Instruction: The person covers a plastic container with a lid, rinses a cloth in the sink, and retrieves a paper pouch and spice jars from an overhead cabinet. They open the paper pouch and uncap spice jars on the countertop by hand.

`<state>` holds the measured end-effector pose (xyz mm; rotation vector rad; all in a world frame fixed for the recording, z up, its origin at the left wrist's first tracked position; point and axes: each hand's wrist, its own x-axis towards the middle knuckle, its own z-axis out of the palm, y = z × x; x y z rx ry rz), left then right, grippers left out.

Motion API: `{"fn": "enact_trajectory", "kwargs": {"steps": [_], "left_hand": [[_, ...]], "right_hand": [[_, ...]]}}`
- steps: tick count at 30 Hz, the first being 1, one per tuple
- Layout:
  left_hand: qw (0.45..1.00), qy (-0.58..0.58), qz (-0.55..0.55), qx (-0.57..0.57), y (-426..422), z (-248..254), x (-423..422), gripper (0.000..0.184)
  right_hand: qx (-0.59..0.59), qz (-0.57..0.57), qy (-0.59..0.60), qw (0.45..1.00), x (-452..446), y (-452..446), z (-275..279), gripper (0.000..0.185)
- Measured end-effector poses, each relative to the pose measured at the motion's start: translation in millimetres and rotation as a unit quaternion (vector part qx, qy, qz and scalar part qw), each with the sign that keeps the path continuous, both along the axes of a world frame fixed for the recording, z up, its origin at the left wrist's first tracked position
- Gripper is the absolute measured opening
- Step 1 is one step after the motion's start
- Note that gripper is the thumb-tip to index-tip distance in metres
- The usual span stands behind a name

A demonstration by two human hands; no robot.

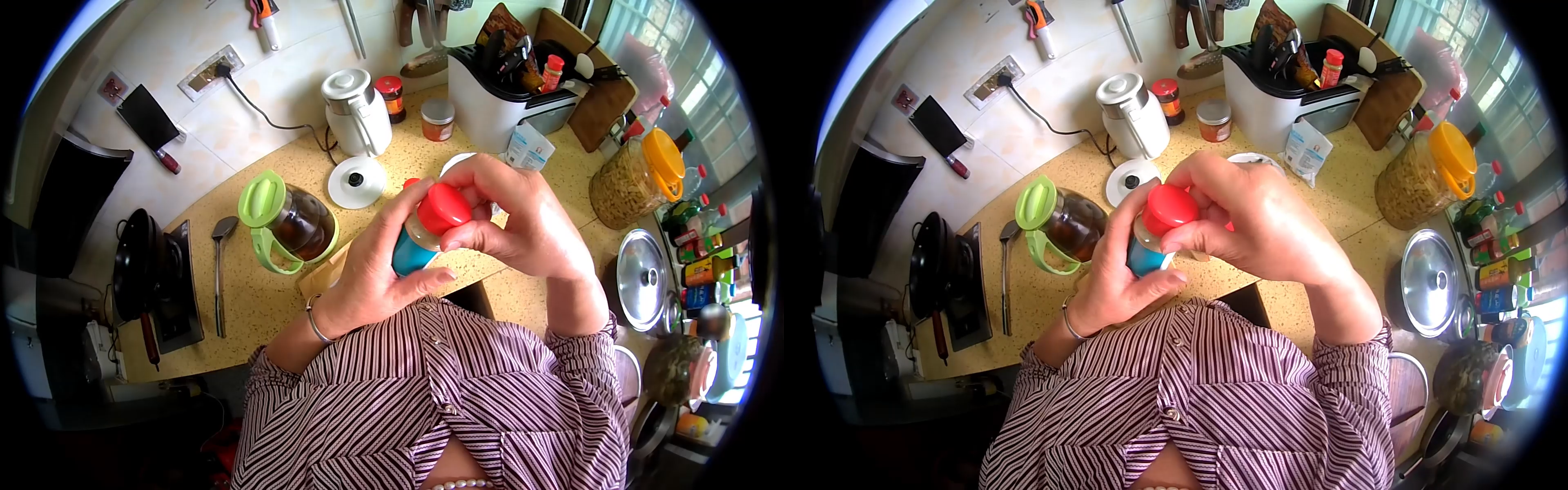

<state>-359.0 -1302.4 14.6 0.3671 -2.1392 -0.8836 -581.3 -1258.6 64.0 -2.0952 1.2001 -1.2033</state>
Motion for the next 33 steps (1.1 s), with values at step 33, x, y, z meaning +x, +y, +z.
{"fn": "enact_trajectory", "kwargs": {"steps": [33], "left_hand": [[0.998, -0.042, -0.014, 0.038, -4.5, 10.6, 8.1, 0.070]], "right_hand": [[-0.112, 0.036, 0.114, 0.987, 2.7, 2.9, 10.7, 0.042]]}}
